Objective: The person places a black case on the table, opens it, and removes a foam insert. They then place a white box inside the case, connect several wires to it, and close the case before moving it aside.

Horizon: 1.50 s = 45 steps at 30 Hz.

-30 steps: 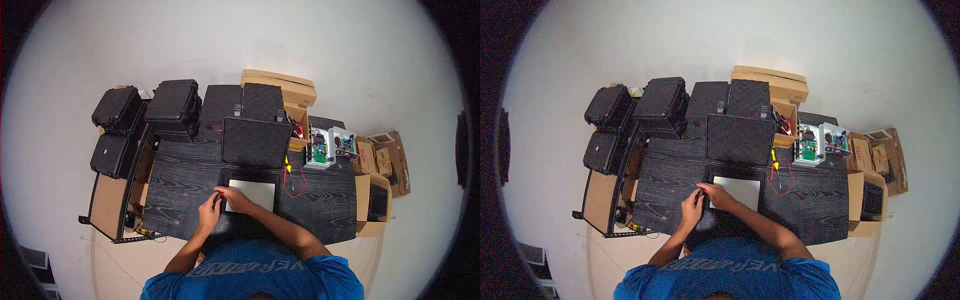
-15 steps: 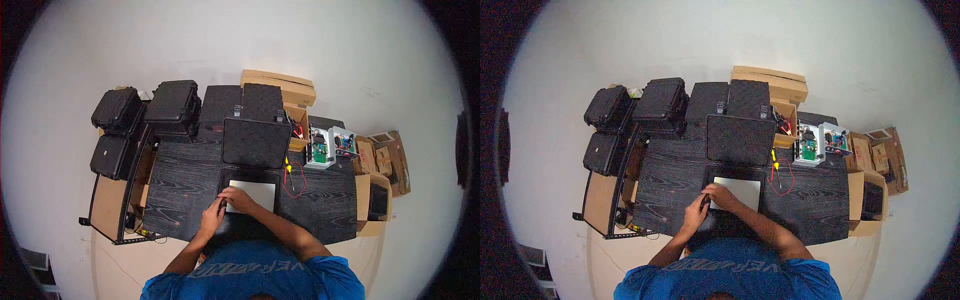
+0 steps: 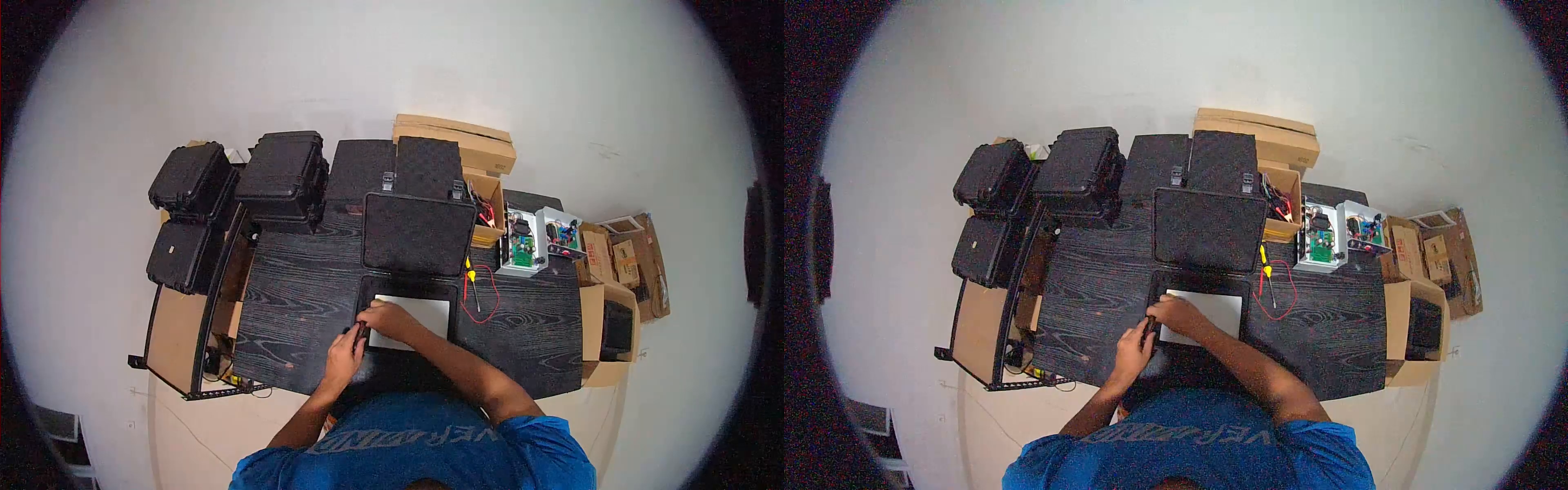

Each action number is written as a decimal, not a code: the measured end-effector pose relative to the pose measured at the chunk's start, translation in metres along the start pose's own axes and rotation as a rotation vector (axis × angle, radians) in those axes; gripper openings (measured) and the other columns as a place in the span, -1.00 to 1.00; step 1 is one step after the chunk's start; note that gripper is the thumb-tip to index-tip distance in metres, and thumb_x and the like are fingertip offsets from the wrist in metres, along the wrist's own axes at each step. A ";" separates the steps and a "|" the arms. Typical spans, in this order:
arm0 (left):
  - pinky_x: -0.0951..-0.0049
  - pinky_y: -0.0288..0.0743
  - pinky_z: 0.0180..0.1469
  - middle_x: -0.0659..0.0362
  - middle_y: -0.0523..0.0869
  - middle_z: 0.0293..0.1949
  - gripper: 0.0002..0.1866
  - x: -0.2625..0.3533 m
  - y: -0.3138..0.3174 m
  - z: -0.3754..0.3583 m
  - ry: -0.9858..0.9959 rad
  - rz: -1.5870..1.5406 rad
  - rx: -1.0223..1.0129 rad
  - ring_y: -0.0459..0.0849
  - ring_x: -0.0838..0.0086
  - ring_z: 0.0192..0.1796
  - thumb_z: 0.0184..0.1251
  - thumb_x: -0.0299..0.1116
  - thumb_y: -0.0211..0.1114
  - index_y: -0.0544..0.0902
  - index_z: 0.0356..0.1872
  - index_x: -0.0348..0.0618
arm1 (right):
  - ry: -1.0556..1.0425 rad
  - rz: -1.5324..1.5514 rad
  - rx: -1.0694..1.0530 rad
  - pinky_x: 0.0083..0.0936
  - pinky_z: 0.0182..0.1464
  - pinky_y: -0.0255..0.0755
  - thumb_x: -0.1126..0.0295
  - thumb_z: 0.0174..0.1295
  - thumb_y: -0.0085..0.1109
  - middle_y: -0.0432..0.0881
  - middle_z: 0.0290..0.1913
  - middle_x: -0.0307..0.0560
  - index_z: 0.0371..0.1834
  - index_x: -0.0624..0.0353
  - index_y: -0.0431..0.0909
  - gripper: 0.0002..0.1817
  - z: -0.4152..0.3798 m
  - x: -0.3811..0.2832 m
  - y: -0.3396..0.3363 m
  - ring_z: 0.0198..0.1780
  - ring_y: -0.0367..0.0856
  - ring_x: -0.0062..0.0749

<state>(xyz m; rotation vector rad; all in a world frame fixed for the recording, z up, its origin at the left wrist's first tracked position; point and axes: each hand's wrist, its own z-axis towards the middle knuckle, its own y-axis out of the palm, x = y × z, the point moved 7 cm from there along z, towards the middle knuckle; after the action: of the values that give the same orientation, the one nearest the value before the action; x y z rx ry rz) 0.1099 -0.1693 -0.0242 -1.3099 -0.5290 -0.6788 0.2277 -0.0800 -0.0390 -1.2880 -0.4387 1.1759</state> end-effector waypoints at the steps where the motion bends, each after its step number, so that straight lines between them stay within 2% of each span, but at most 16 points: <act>1: 0.10 0.64 0.06 -0.17 0.77 -0.08 -0.57 -0.002 0.001 0.000 -0.002 -0.002 -0.010 0.75 -0.07 -0.08 0.38 -0.42 0.37 0.61 0.23 -0.34 | -0.078 -0.049 0.014 -0.39 -0.06 0.56 0.41 0.17 0.30 0.62 -0.28 -0.18 -0.15 0.07 0.68 -0.81 0.002 -0.005 -0.003 -0.19 0.60 -0.27; 4: 0.07 0.63 0.02 -0.15 0.77 -0.10 -0.59 0.007 -0.004 0.005 0.122 0.002 0.099 0.75 -0.04 -0.14 0.37 -0.44 0.37 0.63 0.21 -0.31 | 0.022 -0.011 0.063 -0.37 -0.08 0.55 0.43 0.19 0.27 0.60 -0.18 -0.14 -0.15 0.08 0.68 -0.83 0.004 -0.001 0.003 -0.22 0.58 -0.23; 7: 0.08 0.62 0.07 -0.13 0.76 -0.07 -0.65 0.010 -0.004 0.010 0.187 0.011 0.127 0.75 -0.03 -0.07 0.37 -0.44 0.36 0.67 0.15 -0.29 | 0.059 0.036 -0.053 -0.28 0.02 0.61 0.47 0.15 0.26 0.58 -0.13 -0.09 -0.20 0.13 0.63 -0.85 0.003 0.002 0.013 -0.05 0.64 -0.17; 10: 0.10 0.61 0.08 -0.11 0.74 -0.11 -0.69 0.014 -0.001 0.015 0.202 0.066 0.109 0.73 -0.02 -0.05 0.35 -0.46 0.35 0.71 0.09 -0.27 | 0.115 0.193 0.034 -0.24 0.02 0.61 0.44 0.19 0.27 0.58 -0.16 -0.07 -0.15 0.12 0.61 -0.83 -0.004 0.003 0.002 -0.03 0.65 -0.13; 13: 0.11 0.60 0.04 -0.08 0.70 -0.19 -0.74 0.019 -0.005 0.022 0.188 0.072 0.106 0.70 -0.02 -0.05 0.33 -0.46 0.34 0.74 0.00 -0.26 | 0.259 0.164 -0.027 -0.21 0.03 0.61 0.43 0.25 0.24 0.59 -0.16 -0.06 -0.08 0.12 0.60 -0.81 -0.011 0.009 0.002 -0.01 0.66 -0.10; 16: 0.09 0.59 0.03 -0.03 0.69 -0.20 -0.77 0.010 -0.003 0.030 0.089 0.072 0.043 0.68 0.00 -0.08 0.31 -0.45 0.34 0.75 -0.05 -0.26 | 0.258 0.122 -0.056 -0.22 0.02 0.61 0.45 0.28 0.19 0.60 -0.16 -0.06 -0.09 0.13 0.62 -0.83 -0.012 0.006 0.012 -0.02 0.67 -0.11; 19: 0.08 0.58 0.00 -0.03 0.69 -0.21 -0.83 0.010 -0.007 0.033 0.036 0.055 0.094 0.68 0.00 -0.08 0.30 -0.42 0.34 0.76 -0.16 -0.24 | 0.237 0.189 -0.019 -0.20 0.03 0.60 0.46 0.30 0.16 0.60 -0.15 -0.04 -0.11 0.13 0.64 -0.85 -0.009 0.002 0.020 -0.01 0.65 -0.10; 22: 0.07 0.58 -0.01 -0.02 0.68 -0.22 -0.86 0.009 -0.008 0.034 0.032 0.072 0.084 0.68 0.01 -0.09 0.30 -0.40 0.35 0.76 -0.23 -0.23 | 0.136 0.223 0.070 -0.23 0.07 0.58 0.51 0.26 0.15 0.64 -0.16 -0.03 0.03 0.17 0.70 -0.71 -0.011 -0.004 0.005 -0.07 0.65 -0.10; 25: 0.06 0.55 -0.04 -0.04 0.65 -0.27 -0.86 0.006 -0.002 0.034 0.103 0.103 0.069 0.64 0.00 -0.14 0.28 -0.40 0.37 0.75 -0.22 -0.22 | 0.254 0.228 -0.084 -0.16 0.14 0.56 0.47 0.31 0.16 0.63 -0.07 0.03 0.08 0.12 0.68 -0.71 -0.012 0.002 0.002 0.06 0.63 -0.03; 28: 0.06 0.56 -0.02 0.03 0.66 -0.28 -0.88 0.007 0.004 0.041 0.113 0.237 0.015 0.64 0.05 -0.11 0.26 -0.36 0.37 0.79 -0.31 -0.18 | 0.383 0.353 0.173 -0.17 0.14 0.56 0.46 0.34 0.17 0.62 -0.06 0.06 0.13 0.14 0.68 -0.68 -0.034 0.009 -0.016 0.08 0.63 0.02; 34: 0.11 0.49 -0.03 0.10 0.65 -0.29 -0.90 0.010 0.021 0.050 0.179 0.383 -0.062 0.62 0.13 -0.05 0.18 -0.39 0.37 0.78 -0.40 -0.18 | 0.476 0.358 0.243 -0.25 0.03 0.60 0.42 0.39 0.21 0.67 -0.02 0.05 0.07 0.18 0.69 -0.76 -0.089 0.027 -0.037 -0.05 0.70 -0.08; 38: 0.11 0.44 -0.01 0.10 0.69 -0.31 -0.84 0.010 0.009 0.043 0.301 0.200 0.057 0.62 0.14 -0.13 0.19 -0.44 0.31 0.81 -0.25 -0.19 | 0.609 0.378 0.375 -0.35 -0.14 0.60 0.48 0.37 0.24 0.71 -0.13 0.01 0.00 0.19 0.72 -0.80 -0.127 0.043 -0.062 -0.20 0.72 -0.15; 39: 0.13 0.43 0.04 0.10 0.72 -0.30 -0.78 0.010 0.004 0.043 0.287 0.202 0.027 0.64 0.14 -0.14 0.21 -0.48 0.29 0.79 -0.15 -0.18 | 0.641 0.365 0.429 -0.37 -0.18 0.59 0.49 0.36 0.24 0.72 -0.15 0.00 -0.02 0.19 0.72 -0.81 -0.135 0.047 -0.069 -0.24 0.72 -0.17; 42: 0.13 0.44 0.13 0.10 0.75 -0.24 -0.76 -0.008 0.001 0.046 0.234 0.000 0.068 0.66 0.13 -0.07 0.22 -0.51 0.29 0.77 -0.10 -0.20 | 0.704 0.326 0.587 -0.40 -0.25 0.56 0.51 0.35 0.25 0.74 -0.22 -0.02 -0.08 0.21 0.74 -0.85 -0.155 0.060 -0.099 -0.32 0.71 -0.24; 43: 0.11 0.42 0.27 -0.02 0.74 -0.02 -0.70 -0.015 0.001 0.046 0.210 -0.073 0.064 0.66 0.08 0.10 0.24 -0.53 0.33 0.73 0.02 -0.20 | 0.718 0.314 0.640 -0.41 -0.26 0.55 0.51 0.36 0.25 0.75 -0.24 -0.02 -0.10 0.21 0.74 -0.87 -0.159 0.066 -0.112 -0.35 0.70 -0.26; 45: 0.12 0.42 0.31 -0.06 0.66 0.14 -0.57 -0.024 0.006 0.044 0.155 -0.033 0.081 0.61 0.08 0.18 0.24 -0.53 0.35 0.65 0.17 -0.18 | 0.782 0.242 0.727 -0.44 -0.28 0.53 0.51 0.35 0.26 0.75 -0.26 -0.02 -0.12 0.22 0.75 -0.88 -0.173 0.090 -0.122 -0.37 0.68 -0.33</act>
<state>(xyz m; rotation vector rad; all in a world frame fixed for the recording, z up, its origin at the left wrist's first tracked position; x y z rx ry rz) 0.0983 -0.1223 -0.0367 -1.1645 -0.4477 -0.7717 0.4559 -0.0715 -0.0114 -1.0455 0.6799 0.8047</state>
